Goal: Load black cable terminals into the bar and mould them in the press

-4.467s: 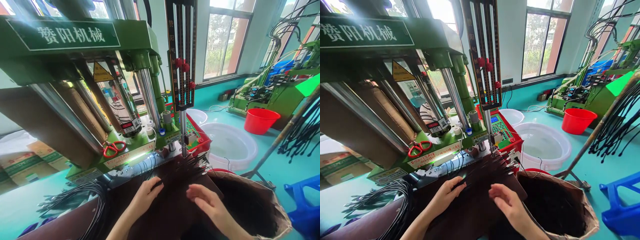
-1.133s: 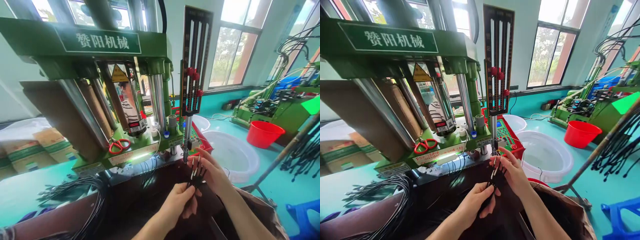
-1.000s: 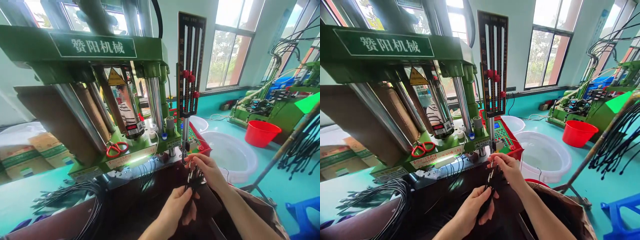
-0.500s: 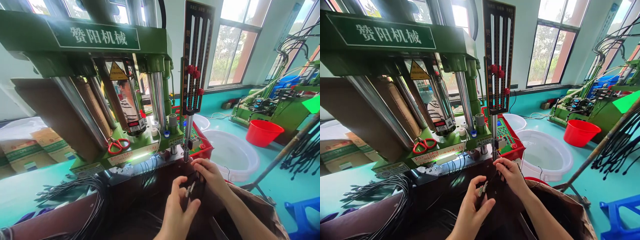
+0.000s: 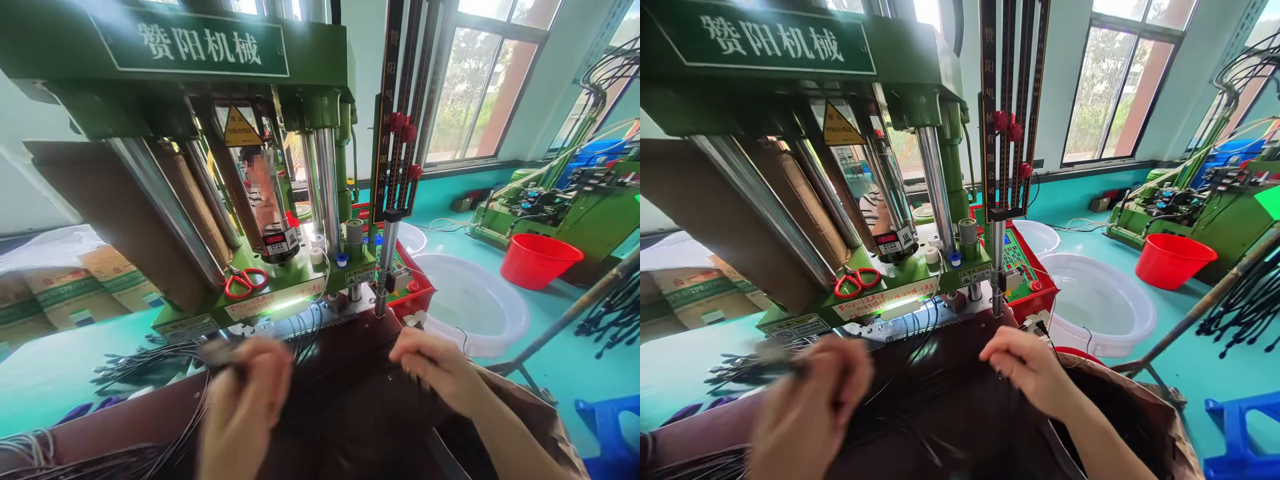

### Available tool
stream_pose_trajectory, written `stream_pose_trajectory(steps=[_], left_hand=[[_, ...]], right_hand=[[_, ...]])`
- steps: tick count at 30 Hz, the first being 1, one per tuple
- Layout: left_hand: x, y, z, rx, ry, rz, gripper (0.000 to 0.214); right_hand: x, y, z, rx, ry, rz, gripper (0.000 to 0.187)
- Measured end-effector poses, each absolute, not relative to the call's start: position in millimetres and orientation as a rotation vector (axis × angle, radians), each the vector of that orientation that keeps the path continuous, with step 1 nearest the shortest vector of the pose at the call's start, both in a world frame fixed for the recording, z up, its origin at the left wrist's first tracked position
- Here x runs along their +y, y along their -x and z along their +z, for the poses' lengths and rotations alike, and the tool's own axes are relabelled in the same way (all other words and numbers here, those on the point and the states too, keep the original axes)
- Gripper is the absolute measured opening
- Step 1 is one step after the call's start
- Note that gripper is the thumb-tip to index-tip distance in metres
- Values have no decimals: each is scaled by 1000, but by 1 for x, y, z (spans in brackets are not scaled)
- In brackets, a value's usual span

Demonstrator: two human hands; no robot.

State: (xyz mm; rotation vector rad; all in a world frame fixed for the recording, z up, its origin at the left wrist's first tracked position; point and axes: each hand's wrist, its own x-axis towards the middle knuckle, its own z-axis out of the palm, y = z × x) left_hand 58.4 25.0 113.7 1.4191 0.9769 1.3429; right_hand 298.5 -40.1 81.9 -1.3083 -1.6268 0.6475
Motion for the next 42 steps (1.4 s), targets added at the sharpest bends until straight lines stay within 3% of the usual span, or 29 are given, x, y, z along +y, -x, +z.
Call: stream_pose_trajectory(steps=[3,7,9,12,15,18,21,24,30,35,39,42], left_hand=[[21,-102,90,681,-1249,655,30],[7,-141,49,431,-776,333,33],[2,-146,30,313,-665,216,42],[-3,-145,10,310,-603,250,54],[-4,-144,6,401,-651,342,46],[-4,-146,12,417,-728,307,35],[-3,-152,13,416,-756,248,34],[-3,-157,7,432,-749,268,37],[-14,-163,-5,617,-669,500,47],[-13,-156,-18,759,-679,555,51],[-3,-146,-29,878,-719,673,58],[-3,-138,-30,889,-766,657,60]], right_hand=[[-49,-264,94,-1670,1147,674,17],[-41,-254,77,-1666,1157,300,25],[-36,-262,64,-1701,1231,308,23],[-32,-274,50,-1715,1341,436,19],[-31,-285,47,-1656,1391,628,19],[-23,-297,56,-1596,1303,965,37],[-10,-305,70,-1747,1200,1264,42],[-1,-302,76,-1974,1198,1341,47],[-6,-284,58,-2227,1318,1038,62],[5,-279,35,-2055,1193,1163,42],[46,-274,15,-2144,1678,439,39],[77,-268,3,-2180,1840,256,47]])
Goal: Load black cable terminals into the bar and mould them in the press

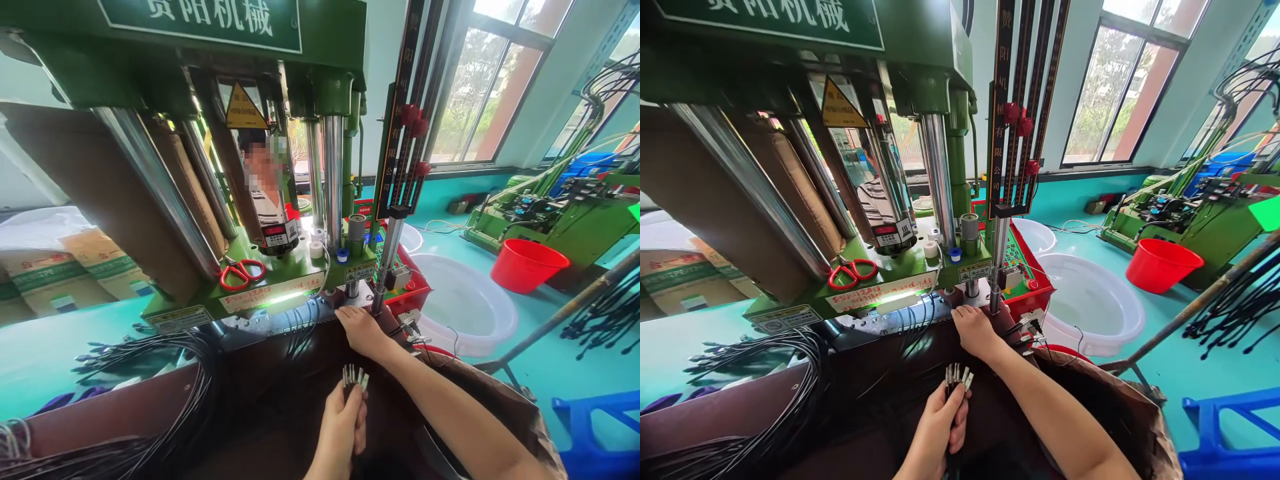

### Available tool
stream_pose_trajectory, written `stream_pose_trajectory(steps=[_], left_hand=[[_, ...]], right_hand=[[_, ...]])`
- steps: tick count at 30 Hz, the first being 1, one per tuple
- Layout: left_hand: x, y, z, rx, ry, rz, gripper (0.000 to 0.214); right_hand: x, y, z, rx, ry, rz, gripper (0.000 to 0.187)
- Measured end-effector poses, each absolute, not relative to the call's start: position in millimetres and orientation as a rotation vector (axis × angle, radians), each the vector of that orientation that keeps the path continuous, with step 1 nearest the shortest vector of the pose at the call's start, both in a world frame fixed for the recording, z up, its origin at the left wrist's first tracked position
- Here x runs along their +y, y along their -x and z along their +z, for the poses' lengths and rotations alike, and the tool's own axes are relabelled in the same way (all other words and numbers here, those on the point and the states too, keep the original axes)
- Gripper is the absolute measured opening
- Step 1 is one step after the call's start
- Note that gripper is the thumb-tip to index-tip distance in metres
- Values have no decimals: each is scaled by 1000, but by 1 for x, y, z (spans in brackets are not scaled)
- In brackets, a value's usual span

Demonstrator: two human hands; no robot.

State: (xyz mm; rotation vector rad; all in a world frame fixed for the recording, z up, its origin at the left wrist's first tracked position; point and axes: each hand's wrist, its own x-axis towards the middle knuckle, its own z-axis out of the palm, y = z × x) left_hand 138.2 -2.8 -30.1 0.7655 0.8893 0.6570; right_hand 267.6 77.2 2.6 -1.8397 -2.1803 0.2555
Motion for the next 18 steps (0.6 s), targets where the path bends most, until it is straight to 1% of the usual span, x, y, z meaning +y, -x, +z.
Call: stream_pose_trajectory(steps=[3,6,8,10,12,14,15,18], left_hand=[[-8,-131,-27,877,-793,642,59],[-11,-127,-24,874,-792,644,58],[-11,-125,-22,864,-784,654,56],[-10,-123,-22,852,-778,664,55],[-10,-122,-22,851,-784,672,54],[-10,-121,-23,857,-793,676,55],[-10,-121,-23,861,-796,675,55],[-11,-125,-22,866,-820,644,54]], right_hand=[[94,-262,0,-2239,1915,225,39],[94,-259,7,-2299,1929,315,32],[87,-261,14,-2318,1911,452,29],[74,-267,21,-2285,1895,633,18],[56,-276,25,-2184,1900,865,7],[33,-285,24,-2016,1908,1114,2],[20,-288,23,-1920,1906,1217,2],[-17,-290,13,-1608,1835,1388,18]])
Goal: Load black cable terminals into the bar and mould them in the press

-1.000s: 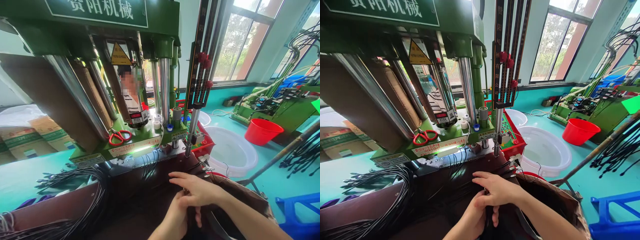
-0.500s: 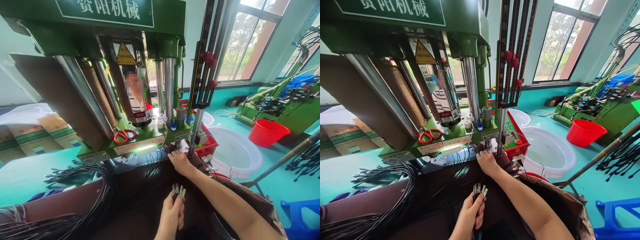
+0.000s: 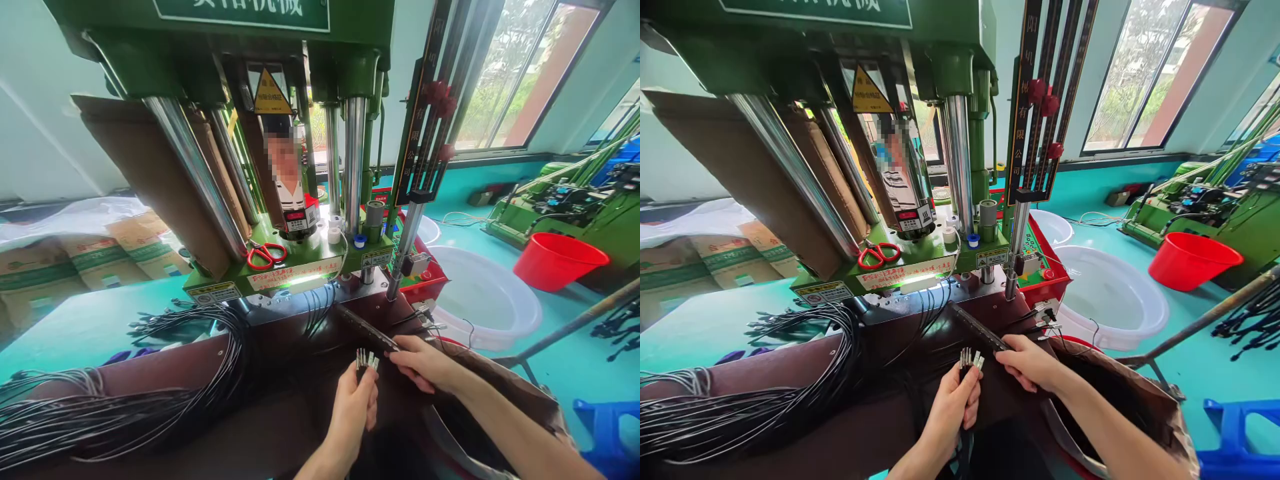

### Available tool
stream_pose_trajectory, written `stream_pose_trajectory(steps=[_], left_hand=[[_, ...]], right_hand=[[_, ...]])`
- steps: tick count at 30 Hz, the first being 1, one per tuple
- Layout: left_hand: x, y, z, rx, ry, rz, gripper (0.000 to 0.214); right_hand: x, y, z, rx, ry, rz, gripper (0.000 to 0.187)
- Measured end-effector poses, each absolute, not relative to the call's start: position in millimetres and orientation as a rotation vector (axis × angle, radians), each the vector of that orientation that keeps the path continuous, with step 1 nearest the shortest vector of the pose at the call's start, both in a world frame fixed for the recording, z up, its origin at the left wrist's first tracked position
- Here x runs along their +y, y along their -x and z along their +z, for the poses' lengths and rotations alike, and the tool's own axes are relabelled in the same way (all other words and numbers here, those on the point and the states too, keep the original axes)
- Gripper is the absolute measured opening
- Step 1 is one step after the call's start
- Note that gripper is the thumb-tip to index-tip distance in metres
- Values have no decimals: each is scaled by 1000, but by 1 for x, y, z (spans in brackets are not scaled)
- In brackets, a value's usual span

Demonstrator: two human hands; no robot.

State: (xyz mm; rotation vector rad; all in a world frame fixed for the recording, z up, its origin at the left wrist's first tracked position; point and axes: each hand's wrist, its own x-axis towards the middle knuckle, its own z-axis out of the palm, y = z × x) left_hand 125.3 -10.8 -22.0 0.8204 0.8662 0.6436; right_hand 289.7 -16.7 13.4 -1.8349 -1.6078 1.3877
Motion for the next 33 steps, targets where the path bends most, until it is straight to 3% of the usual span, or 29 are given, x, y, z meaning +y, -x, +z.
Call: stream_pose_trajectory(steps=[3,7,21,29,33], left_hand=[[-11,-133,-18,862,-869,596,52],[-8,-143,-13,875,-904,564,50],[-8,-148,-14,942,-982,667,41],[2,-142,-16,973,-924,848,39],[2,-142,-14,942,-940,661,37]], right_hand=[[-40,-281,0,-1091,1533,1476,35],[-49,-268,-17,-734,1232,1433,43],[-52,-254,-21,-817,1376,1139,61],[-54,-261,-14,-690,1349,1275,60],[-54,-261,-11,-657,1351,1281,58]])
